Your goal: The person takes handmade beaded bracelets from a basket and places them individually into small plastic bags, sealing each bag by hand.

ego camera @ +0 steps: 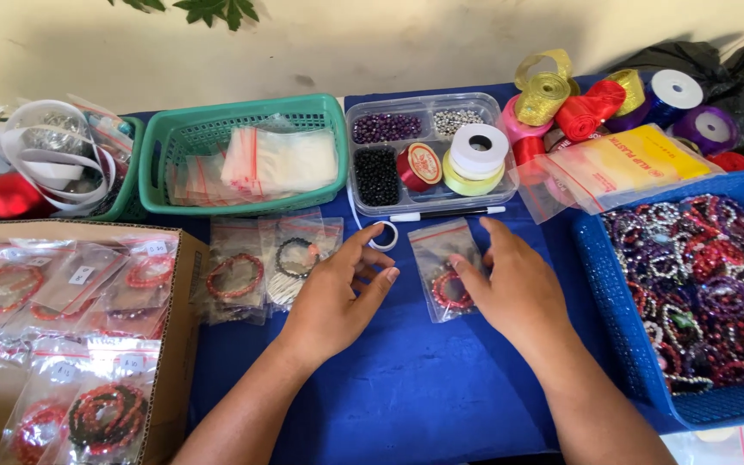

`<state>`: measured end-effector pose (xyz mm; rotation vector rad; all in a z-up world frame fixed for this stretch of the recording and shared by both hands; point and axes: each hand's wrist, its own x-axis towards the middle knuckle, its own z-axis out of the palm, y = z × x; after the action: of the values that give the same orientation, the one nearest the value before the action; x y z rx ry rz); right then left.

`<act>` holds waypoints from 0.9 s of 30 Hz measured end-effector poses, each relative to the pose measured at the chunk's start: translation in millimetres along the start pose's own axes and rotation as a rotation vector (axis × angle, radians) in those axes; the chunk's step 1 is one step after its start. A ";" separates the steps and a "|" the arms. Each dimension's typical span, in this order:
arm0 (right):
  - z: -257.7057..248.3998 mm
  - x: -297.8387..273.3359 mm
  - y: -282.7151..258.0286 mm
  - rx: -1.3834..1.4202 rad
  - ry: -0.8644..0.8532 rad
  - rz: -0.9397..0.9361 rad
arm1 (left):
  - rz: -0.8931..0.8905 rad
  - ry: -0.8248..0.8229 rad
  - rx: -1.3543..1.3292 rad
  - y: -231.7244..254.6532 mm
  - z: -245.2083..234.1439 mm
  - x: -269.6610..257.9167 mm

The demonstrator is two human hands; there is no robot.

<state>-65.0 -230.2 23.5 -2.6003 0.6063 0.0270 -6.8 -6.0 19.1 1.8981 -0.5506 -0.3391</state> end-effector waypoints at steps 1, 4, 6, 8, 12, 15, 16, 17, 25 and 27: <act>2.2 0.3 2.7 -0.001 0.002 0.006 | 0.002 -0.006 -0.002 0.1 -0.1 -0.3; 4.7 0.1 9.7 -0.093 0.196 -0.234 | 0.009 0.001 0.000 0.8 1.8 0.7; 4.3 0.4 8.3 -0.072 0.167 -0.230 | 0.017 0.019 0.013 0.7 1.7 0.2; 5.5 0.7 10.5 -0.062 0.170 -0.240 | 0.037 0.022 0.030 -0.1 3.0 0.5; 7.2 0.4 9.6 -0.063 0.185 -0.269 | 0.100 0.041 0.124 -3.9 0.7 -1.0; -1.6 -4.7 1.8 0.019 0.214 -0.245 | 0.134 0.040 0.192 -2.7 -0.3 -1.9; -4.4 -6.8 0.1 0.014 0.220 -0.233 | 0.140 0.028 0.186 -0.8 -1.1 -2.4; -7.4 -8.6 -0.9 0.067 0.224 -0.220 | 0.139 0.037 0.212 1.4 -1.2 -2.5; -43.7 -35.5 11.7 0.185 0.549 -0.417 | 0.179 0.016 0.290 -0.5 5.7 -1.0; -59.4 -46.8 16.0 0.226 0.600 -0.387 | 0.147 0.018 0.310 2.3 6.5 -1.0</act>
<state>-118.9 -250.1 75.1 -2.4392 0.2600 -0.9125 -11.2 -11.3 18.8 2.1391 -0.7612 -0.1460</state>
